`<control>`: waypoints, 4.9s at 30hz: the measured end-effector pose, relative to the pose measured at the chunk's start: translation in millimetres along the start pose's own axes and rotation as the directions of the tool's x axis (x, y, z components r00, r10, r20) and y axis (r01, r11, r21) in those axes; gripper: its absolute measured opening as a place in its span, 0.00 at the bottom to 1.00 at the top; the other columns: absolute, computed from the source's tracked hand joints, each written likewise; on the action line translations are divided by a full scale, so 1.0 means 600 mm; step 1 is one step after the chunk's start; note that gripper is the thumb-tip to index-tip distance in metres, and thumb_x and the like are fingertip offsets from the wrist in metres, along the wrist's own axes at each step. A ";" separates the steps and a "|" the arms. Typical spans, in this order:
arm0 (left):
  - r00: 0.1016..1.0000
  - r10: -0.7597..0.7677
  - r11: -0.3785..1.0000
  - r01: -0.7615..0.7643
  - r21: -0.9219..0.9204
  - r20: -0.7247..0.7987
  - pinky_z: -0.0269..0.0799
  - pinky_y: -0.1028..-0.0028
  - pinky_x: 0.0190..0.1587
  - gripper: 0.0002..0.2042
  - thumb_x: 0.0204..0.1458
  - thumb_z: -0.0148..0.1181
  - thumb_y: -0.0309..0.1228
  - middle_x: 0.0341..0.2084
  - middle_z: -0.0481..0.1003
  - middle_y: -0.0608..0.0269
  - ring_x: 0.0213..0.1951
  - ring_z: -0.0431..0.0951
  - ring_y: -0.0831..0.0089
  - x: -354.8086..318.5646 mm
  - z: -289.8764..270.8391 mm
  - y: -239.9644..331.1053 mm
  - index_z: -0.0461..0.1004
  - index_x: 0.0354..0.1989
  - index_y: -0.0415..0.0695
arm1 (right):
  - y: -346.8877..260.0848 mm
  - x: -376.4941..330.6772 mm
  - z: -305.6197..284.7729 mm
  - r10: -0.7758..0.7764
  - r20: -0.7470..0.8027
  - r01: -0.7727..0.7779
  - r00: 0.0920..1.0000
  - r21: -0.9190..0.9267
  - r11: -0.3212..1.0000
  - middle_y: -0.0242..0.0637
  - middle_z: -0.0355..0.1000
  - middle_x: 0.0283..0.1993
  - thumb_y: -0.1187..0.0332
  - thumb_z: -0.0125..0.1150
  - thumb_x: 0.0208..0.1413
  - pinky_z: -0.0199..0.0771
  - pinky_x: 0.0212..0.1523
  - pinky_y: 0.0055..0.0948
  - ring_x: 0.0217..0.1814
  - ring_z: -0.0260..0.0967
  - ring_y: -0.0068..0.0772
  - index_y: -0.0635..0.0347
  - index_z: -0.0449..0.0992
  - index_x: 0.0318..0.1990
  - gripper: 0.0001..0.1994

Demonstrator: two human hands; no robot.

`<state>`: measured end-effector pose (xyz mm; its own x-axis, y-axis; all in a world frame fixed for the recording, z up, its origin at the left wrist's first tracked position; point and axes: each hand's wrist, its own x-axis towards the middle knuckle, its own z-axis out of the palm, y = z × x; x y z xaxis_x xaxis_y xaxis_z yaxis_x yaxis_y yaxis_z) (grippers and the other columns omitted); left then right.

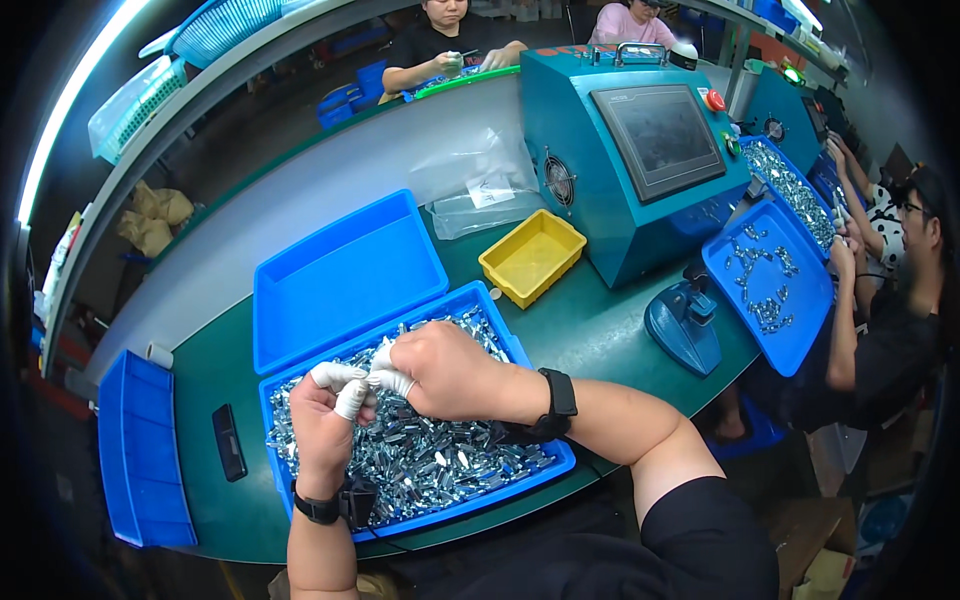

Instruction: Inspecting and sorting small metal clips using a handheld probe at a manual workstation.

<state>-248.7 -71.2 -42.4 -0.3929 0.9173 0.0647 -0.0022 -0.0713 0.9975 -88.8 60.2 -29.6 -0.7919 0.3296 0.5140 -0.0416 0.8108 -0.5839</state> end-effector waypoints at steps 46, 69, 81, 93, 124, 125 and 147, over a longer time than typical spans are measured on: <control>0.996 0.029 0.903 0.008 0.430 -0.080 0.71 0.72 0.51 0.13 0.54 0.63 0.23 0.41 0.78 0.58 0.46 0.76 0.70 0.053 -0.069 -0.084 0.76 0.48 0.38 | 0.067 -0.009 -0.012 0.333 -0.081 -0.259 0.940 0.469 0.845 0.28 0.70 0.22 0.70 0.55 0.64 0.63 0.25 0.19 0.22 0.65 0.14 0.64 0.75 0.26 0.13; 0.999 -0.032 0.992 0.033 -0.120 0.006 0.78 0.75 0.43 0.08 0.54 0.60 0.18 0.40 0.79 0.59 0.40 0.80 0.71 -0.014 -0.138 -0.059 0.75 0.42 0.39 | -0.009 0.011 0.079 0.305 0.129 -0.331 0.944 0.392 0.859 0.29 0.72 0.22 0.70 0.55 0.64 0.66 0.24 0.20 0.23 0.70 0.17 0.65 0.75 0.28 0.12; 0.999 0.047 0.940 -0.052 -0.338 -0.024 0.79 0.77 0.36 0.07 0.55 0.61 0.19 0.36 0.80 0.52 0.38 0.83 0.67 -0.012 -0.133 -0.044 0.72 0.40 0.40 | -0.016 0.020 0.086 0.304 0.069 -0.306 0.950 0.380 0.873 0.31 0.73 0.22 0.72 0.56 0.62 0.67 0.24 0.22 0.22 0.69 0.18 0.66 0.77 0.29 0.10; 1.000 0.007 0.988 -0.008 -0.151 -0.005 0.76 0.78 0.28 0.07 0.51 0.65 0.19 0.29 0.79 0.57 0.26 0.80 0.72 -0.029 -0.074 -0.023 0.72 0.34 0.38 | -0.017 0.006 0.071 0.097 0.170 -0.146 0.981 0.309 0.940 0.35 0.71 0.19 0.71 0.61 0.57 0.63 0.21 0.25 0.18 0.66 0.21 0.64 0.79 0.29 0.07; 0.987 0.098 0.715 -0.157 0.681 0.125 0.73 0.68 0.44 0.16 0.51 0.62 0.18 0.42 0.79 0.56 0.45 0.77 0.66 -0.001 -0.107 -0.098 0.77 0.49 0.40 | 0.038 -0.024 0.071 0.341 -0.018 -0.314 0.940 0.348 0.883 0.27 0.70 0.22 0.70 0.55 0.64 0.64 0.25 0.20 0.23 0.64 0.14 0.65 0.76 0.28 0.12; 0.988 0.097 0.715 -0.155 0.682 0.123 0.73 0.68 0.44 0.16 0.51 0.62 0.18 0.42 0.79 0.56 0.45 0.77 0.66 -0.002 -0.106 -0.102 0.77 0.49 0.40 | 0.038 -0.023 0.072 0.330 -0.010 -0.308 0.944 0.332 0.892 0.27 0.70 0.22 0.70 0.55 0.64 0.64 0.25 0.20 0.23 0.65 0.14 0.65 0.76 0.28 0.12; 1.000 -0.001 0.982 0.006 -0.188 0.029 0.73 0.79 0.37 0.08 0.62 0.52 0.22 0.35 0.77 0.59 0.33 0.77 0.77 -0.002 -0.123 -0.061 0.72 0.47 0.37 | 0.029 -0.011 0.067 0.344 0.073 -0.348 0.936 0.337 0.875 0.29 0.71 0.21 0.69 0.57 0.63 0.64 0.25 0.21 0.22 0.66 0.16 0.66 0.77 0.27 0.12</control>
<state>-316.1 -98.4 -81.4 -0.3656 0.9285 0.0648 -0.1774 -0.1379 0.9744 -108.8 52.5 -68.6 -0.7999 0.5523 0.2347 0.0336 0.4316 -0.9014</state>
